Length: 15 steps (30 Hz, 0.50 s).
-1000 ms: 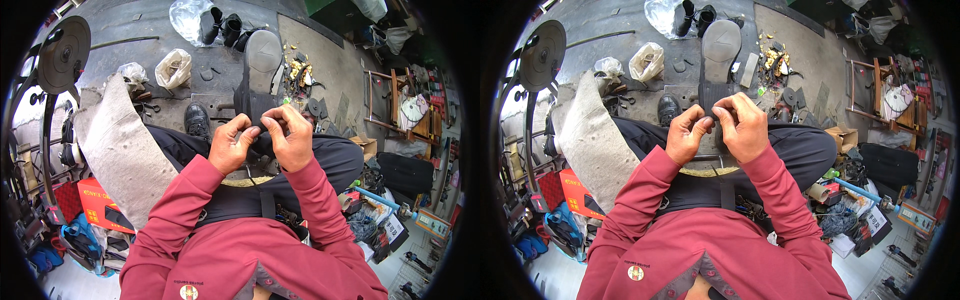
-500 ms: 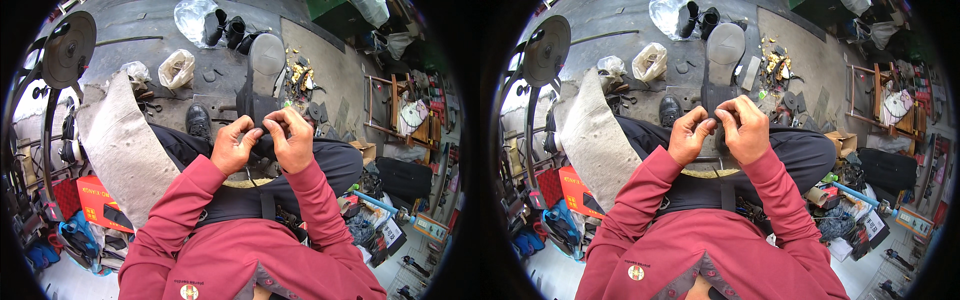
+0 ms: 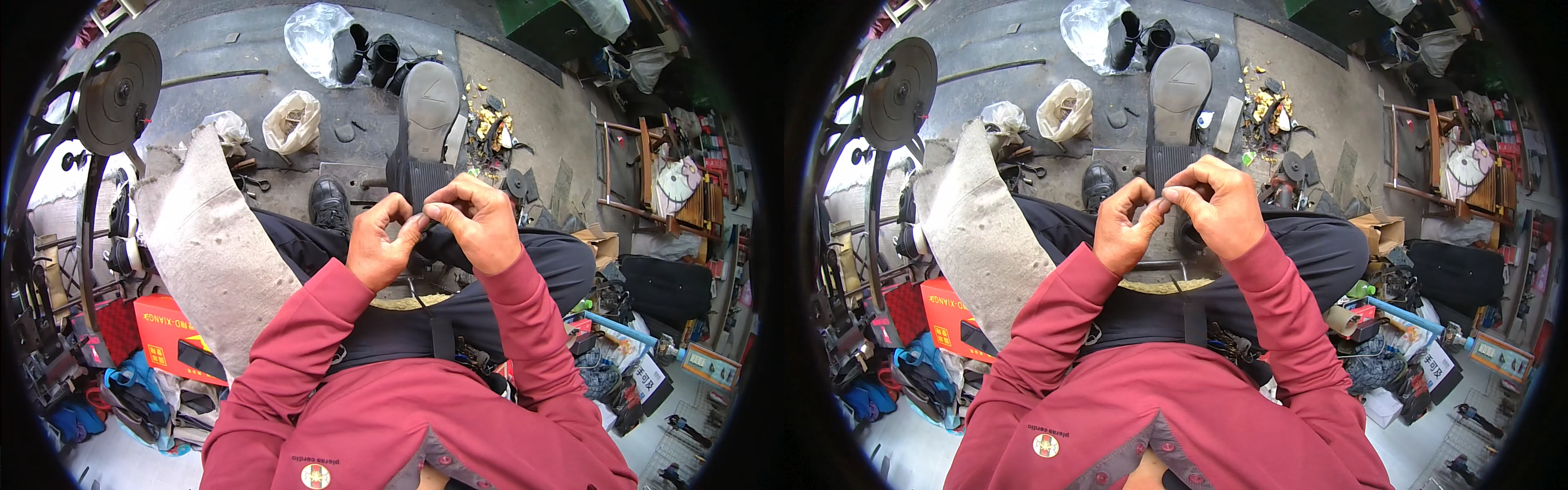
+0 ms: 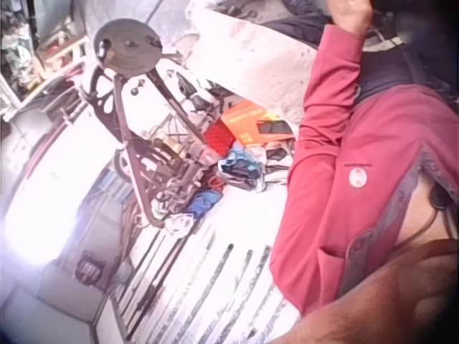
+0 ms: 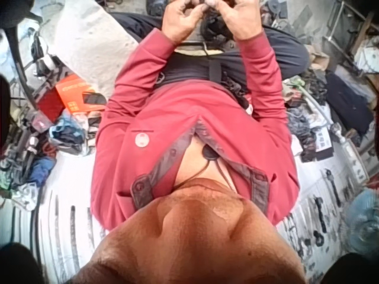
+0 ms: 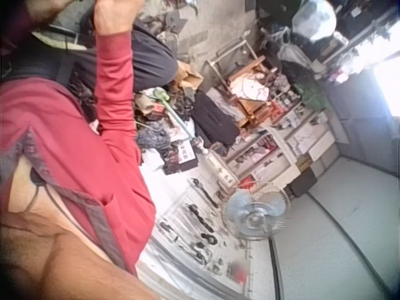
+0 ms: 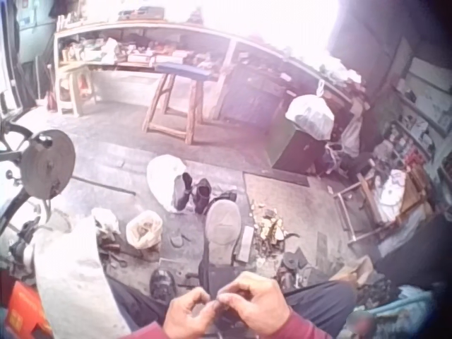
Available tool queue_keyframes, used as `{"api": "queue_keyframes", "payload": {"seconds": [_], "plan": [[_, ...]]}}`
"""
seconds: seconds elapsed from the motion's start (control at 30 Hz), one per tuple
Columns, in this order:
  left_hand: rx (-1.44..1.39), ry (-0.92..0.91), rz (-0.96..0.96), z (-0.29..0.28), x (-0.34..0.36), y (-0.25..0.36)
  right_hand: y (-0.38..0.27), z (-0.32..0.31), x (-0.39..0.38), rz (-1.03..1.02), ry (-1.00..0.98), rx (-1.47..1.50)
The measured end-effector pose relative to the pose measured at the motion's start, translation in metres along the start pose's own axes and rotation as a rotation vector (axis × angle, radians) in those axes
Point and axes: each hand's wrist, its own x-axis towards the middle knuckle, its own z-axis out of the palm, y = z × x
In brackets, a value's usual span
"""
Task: The person hammers a new sole onto a black shoe using a hammer and nails, then applies glue to the shoe's upper and presses the parts together. The person handles the shoe, hammer, nails, and glue bottle during the repair.
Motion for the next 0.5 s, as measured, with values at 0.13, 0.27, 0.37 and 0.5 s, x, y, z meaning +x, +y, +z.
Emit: {"api": "queue_keyframes", "payload": {"seconds": [0.13, 0.27, 0.37, 0.5], "plan": [[-0.139, 0.104, 0.006, 0.002, 0.003, 0.008, 0.003, -0.005, 0.007, 0.077, -0.085, 0.102], [-0.106, 0.113, 0.05, 0.003, 0.006, 0.014, 0.004, -0.011, 0.014, 0.165, -0.134, 0.167], [-0.134, 0.045, -0.005, 0.001, 0.007, 0.016, 0.003, -0.013, 0.018, 0.167, -0.134, 0.102], [-0.005, -0.005, 0.029, -0.003, 0.008, 0.015, 0.002, -0.013, 0.023, 0.185, -0.139, 0.122]]}}
